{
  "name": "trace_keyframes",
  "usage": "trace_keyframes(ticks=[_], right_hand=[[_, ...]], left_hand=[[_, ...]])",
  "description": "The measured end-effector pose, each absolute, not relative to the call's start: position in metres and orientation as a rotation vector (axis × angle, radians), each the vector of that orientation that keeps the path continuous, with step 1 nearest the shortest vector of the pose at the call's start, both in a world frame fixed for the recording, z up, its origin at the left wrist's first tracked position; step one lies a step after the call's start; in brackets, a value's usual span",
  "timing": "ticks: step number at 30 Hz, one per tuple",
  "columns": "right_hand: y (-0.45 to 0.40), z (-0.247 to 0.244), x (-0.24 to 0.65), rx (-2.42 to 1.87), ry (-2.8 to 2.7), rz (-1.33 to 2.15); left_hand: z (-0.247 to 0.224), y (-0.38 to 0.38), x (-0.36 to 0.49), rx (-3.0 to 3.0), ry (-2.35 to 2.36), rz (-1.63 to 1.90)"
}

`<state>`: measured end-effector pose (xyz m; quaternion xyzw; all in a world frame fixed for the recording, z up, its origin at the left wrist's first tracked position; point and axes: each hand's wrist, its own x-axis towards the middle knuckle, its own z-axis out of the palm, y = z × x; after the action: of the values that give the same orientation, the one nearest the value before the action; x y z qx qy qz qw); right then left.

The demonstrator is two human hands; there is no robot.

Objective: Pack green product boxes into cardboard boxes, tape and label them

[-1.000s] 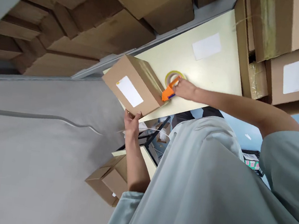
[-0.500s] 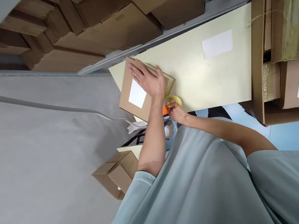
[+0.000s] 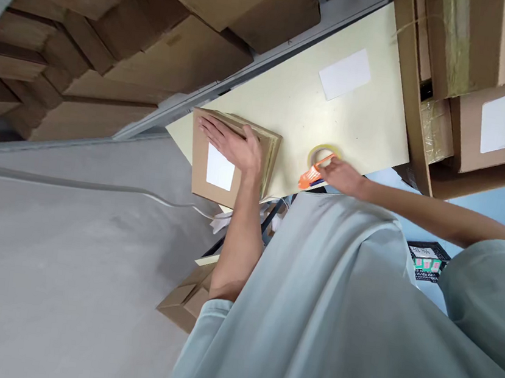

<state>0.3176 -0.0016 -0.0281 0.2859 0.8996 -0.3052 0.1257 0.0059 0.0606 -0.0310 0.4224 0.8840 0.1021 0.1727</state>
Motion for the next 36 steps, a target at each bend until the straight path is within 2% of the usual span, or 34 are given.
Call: trace_keyframes(ticks=[4, 6, 9, 14, 21, 25, 31, 36], right_hand=[[0.069, -0.030, 0.389, 0.965, 2.583, -0.555], [0.106, -0.038, 0.391, 1.088, 2.586, -0.606], [0.152, -0.054, 0.352, 1.247, 2.631, -0.814], [0.184, -0.062, 0.265, 1.128, 2.703, -0.849], [0.124, -0.044, 0.215, 0.696, 2.733, -0.700], [0.071, -0.039, 0.203, 0.552, 2.721, -0.704], [0.027, -0.040, 0.197, 0.578, 2.709, -0.600], [0.010, -0.047, 0.214, 0.561, 2.793, -0.525]], left_hand=[[-0.022, 0.065, 0.010, 1.157, 2.503, 0.281], [-0.019, 0.064, 0.010, 1.167, 2.466, 0.321], [-0.020, 0.059, 0.010, 1.242, 2.394, 0.349], [-0.028, 0.043, 0.006, 1.539, 2.302, 0.292], [0.003, -0.010, -0.015, 1.878, 1.821, 0.211], [0.023, -0.028, -0.015, 1.843, 1.794, 0.189], [-0.009, -0.019, 0.009, 1.707, 2.109, 0.418], [-0.026, -0.036, 0.020, 1.601, 2.054, 0.466]])
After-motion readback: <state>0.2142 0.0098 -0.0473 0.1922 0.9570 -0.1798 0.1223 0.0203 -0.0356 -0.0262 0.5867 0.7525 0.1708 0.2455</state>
